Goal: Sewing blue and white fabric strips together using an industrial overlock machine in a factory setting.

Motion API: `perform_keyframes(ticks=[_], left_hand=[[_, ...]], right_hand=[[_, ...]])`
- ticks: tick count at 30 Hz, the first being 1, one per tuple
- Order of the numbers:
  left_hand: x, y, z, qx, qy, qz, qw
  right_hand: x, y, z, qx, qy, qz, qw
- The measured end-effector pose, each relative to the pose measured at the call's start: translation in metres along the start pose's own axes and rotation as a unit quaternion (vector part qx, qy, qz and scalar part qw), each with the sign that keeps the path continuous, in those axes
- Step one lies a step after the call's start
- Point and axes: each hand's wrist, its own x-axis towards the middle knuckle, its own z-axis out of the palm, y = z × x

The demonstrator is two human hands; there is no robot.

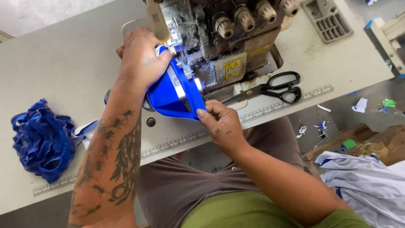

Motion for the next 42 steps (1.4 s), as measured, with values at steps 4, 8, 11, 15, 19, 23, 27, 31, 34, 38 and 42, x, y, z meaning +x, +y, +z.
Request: perform_keyframes(ticks=[4,8,11,15,19,23,27,31,34,38,42], left_hand=[[-0.002,0.000,-0.002,-0.016,0.000,-0.020,1.000],[0.006,-0.004,0.002,-0.023,-0.018,-0.056,0.998],[0.016,-0.020,0.008,-0.024,0.001,-0.063,0.998],[0.024,-0.029,0.018,0.043,0.119,0.022,0.992],[0.014,-0.013,0.005,-0.059,0.033,-0.090,0.994],[0.009,-0.016,0.009,-0.095,0.058,-0.110,0.988],[0.008,-0.012,0.002,-0.105,0.056,-0.103,0.987],[0.004,-0.003,-0.010,-0.146,0.047,-0.148,0.977],[0.000,-0.005,-0.005,-0.147,0.057,-0.142,0.977],[0.004,-0.011,0.003,-0.151,0.085,-0.126,0.977],[0.000,-0.004,-0.007,-0.155,0.066,-0.132,0.977]], right_hand=[[-0.008,-0.003,0.002,0.012,-0.012,0.042,0.999],[-0.004,-0.006,0.003,0.024,-0.010,0.061,0.998],[0.011,-0.005,0.006,0.026,0.004,0.066,0.997],[0.019,-0.003,0.006,0.006,0.021,-0.032,0.999],[0.016,0.015,0.009,0.009,0.010,0.070,0.997],[0.017,0.045,0.009,0.030,0.003,0.019,0.999],[0.015,0.041,0.007,0.012,-0.002,-0.004,1.000],[0.015,0.044,0.007,0.027,-0.009,-0.022,0.999],[0.012,0.046,0.008,0.032,-0.009,-0.033,0.999],[0.014,0.049,0.007,0.036,-0.011,-0.038,0.999],[0.012,0.045,0.008,0.024,-0.011,-0.040,0.999]])
